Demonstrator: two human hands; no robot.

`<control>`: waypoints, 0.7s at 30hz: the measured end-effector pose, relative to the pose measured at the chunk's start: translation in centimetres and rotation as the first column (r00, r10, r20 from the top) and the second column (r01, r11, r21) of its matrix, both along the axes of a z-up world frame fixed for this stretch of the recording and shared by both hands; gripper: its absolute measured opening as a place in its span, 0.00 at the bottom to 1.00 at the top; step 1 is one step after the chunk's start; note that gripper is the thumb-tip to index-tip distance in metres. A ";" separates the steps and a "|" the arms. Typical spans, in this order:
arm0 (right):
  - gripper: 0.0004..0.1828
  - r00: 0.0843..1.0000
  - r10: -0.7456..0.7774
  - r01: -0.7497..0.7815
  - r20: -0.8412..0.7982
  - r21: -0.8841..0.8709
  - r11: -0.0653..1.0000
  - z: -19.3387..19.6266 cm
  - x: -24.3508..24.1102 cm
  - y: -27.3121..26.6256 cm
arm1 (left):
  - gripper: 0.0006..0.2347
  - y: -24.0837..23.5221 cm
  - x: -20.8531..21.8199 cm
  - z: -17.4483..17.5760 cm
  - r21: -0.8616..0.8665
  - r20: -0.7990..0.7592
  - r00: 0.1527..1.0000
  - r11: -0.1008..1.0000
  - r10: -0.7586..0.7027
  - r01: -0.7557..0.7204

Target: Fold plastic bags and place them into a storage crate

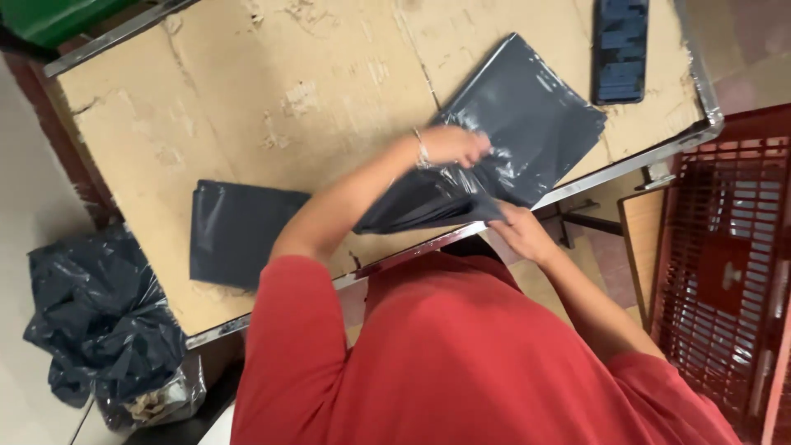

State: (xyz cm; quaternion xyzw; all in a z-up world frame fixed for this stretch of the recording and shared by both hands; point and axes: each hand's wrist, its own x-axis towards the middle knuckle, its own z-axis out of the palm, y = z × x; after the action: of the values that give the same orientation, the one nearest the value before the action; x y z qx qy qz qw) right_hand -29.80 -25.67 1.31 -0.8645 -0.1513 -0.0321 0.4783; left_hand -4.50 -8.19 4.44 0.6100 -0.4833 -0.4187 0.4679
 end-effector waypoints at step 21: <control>0.16 0.265 -0.091 0.964 -0.960 0.265 0.010 -2.2 0.5 -5.9 | 0.21 -4.1 0.6 -6.1 0.223 0.821 0.465 0.563 0.332 -0.796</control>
State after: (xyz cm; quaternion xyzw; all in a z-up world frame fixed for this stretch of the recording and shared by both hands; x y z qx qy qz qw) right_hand -29.31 -31.52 -0.92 -0.3283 0.5128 0.0333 0.7926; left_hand -3.89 -12.27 -1.69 0.9598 -0.2196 -0.0867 0.1519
